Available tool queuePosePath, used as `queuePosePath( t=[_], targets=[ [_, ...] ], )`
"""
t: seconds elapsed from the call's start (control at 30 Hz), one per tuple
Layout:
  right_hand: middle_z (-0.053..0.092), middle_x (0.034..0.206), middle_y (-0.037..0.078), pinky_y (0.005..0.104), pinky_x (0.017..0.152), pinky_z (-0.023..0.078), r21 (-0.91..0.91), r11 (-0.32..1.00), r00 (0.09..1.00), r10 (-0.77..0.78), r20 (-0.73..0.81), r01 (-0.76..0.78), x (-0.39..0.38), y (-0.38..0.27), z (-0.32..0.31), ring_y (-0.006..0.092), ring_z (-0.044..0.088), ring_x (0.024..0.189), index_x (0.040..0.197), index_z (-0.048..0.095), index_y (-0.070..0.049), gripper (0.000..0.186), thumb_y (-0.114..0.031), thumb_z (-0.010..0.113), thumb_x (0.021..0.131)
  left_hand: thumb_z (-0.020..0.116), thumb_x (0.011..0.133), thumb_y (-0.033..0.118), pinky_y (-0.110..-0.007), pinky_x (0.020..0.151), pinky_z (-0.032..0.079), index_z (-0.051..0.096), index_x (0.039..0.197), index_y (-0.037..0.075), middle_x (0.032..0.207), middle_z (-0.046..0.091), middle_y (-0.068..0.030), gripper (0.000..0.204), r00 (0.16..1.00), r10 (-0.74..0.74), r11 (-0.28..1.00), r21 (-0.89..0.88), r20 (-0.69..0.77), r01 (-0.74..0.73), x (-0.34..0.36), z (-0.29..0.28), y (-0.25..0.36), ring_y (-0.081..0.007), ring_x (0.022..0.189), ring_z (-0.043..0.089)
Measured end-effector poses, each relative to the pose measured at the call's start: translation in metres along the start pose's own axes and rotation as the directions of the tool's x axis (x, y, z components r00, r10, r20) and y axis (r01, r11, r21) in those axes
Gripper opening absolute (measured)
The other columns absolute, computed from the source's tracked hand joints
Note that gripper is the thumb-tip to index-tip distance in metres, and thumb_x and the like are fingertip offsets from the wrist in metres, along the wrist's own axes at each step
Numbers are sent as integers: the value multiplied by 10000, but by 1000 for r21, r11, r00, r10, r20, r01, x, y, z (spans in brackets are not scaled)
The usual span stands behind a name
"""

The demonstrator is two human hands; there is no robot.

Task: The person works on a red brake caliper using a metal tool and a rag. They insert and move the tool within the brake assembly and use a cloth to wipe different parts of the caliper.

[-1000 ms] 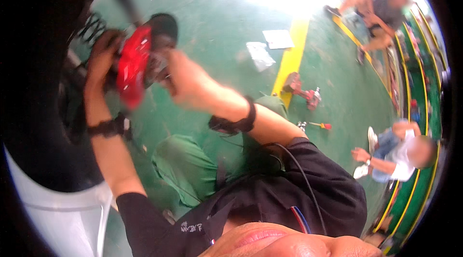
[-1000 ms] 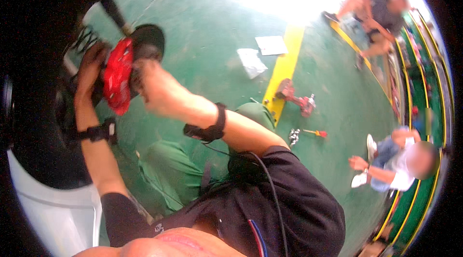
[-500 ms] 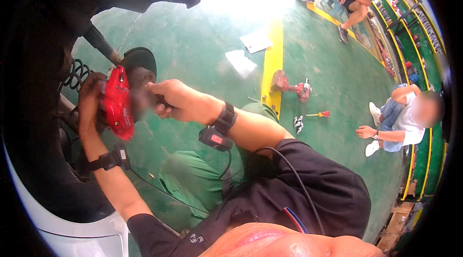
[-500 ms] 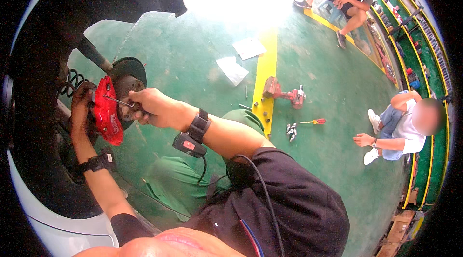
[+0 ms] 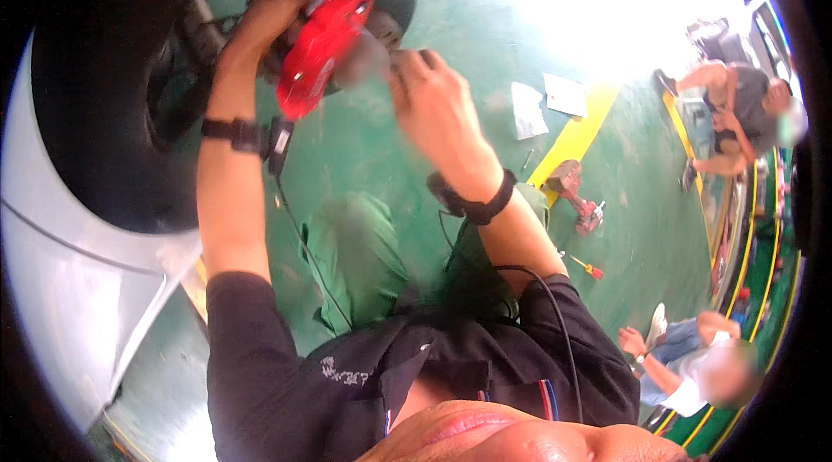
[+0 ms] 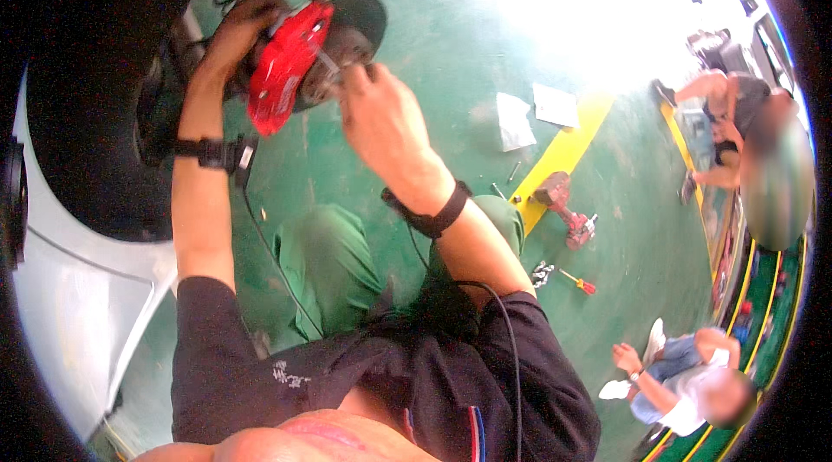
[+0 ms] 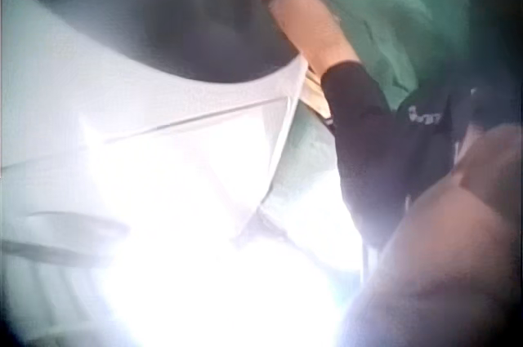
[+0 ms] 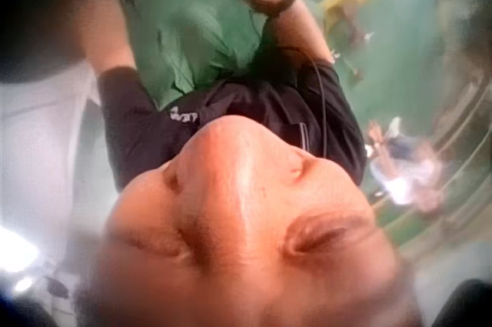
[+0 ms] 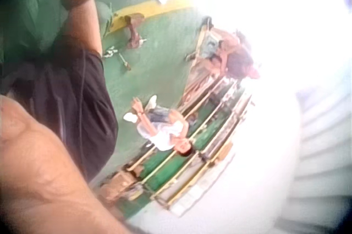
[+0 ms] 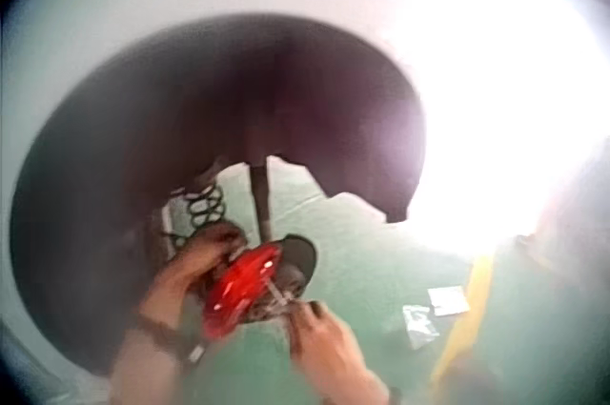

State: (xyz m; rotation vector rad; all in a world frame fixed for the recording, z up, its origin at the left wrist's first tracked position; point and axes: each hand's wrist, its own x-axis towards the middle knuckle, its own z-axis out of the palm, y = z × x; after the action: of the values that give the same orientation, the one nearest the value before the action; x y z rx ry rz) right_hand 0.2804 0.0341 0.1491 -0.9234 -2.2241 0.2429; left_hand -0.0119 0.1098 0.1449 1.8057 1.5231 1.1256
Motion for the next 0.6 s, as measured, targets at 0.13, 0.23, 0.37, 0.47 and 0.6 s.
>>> queuePosePath(
  t=[0.13,0.23,0.37,0.47,0.6],
  targets=[
    [628,881,165,351,615,527,504,671,839,443,315,-543,6,-15,-4,262,638,732,974,593,7,231,-216,542,1003,560,942,139,-295,901,439,664,1062,75,1011,665,7,171,997,-80,996,-26,11,80,-6,3,9,-135,994,584],
    [617,828,45,246,552,478,753,-309,675,335,657,-580,12,-8,-8,108,597,695,1008,604,1,261,-243,515,1037,563,938,137,-285,892,440,660,1046,90,989,658,28,153,999,9,999,-47,34,-7,0,-1,-13,-114,986,581],
    [621,855,47,232,551,479,748,-284,646,380,662,-599,15,-8,-12,132,592,673,1057,592,24,270,-237,534,1029,575,939,141,-273,878,447,660,1042,81,985,654,25,146,999,17,999,-34,34,-16,1,0,-9,-113,980,584],
    [648,890,92,284,607,518,705,439,819,430,380,-557,8,-10,-4,173,635,711,1138,562,37,289,-213,592,995,549,944,97,-257,639,450,653,966,75,828,614,21,108,993,-120,977,-176,3,119,-6,3,18,-103,699,551],
    [656,929,167,356,664,536,296,941,986,168,9,-163,-2,-15,3,269,669,755,1210,531,24,371,-202,652,942,510,947,49,-231,477,362,636,919,95,702,513,42,137,990,-136,976,-179,-41,126,-8,8,26,-57,520,431]
  ],
)
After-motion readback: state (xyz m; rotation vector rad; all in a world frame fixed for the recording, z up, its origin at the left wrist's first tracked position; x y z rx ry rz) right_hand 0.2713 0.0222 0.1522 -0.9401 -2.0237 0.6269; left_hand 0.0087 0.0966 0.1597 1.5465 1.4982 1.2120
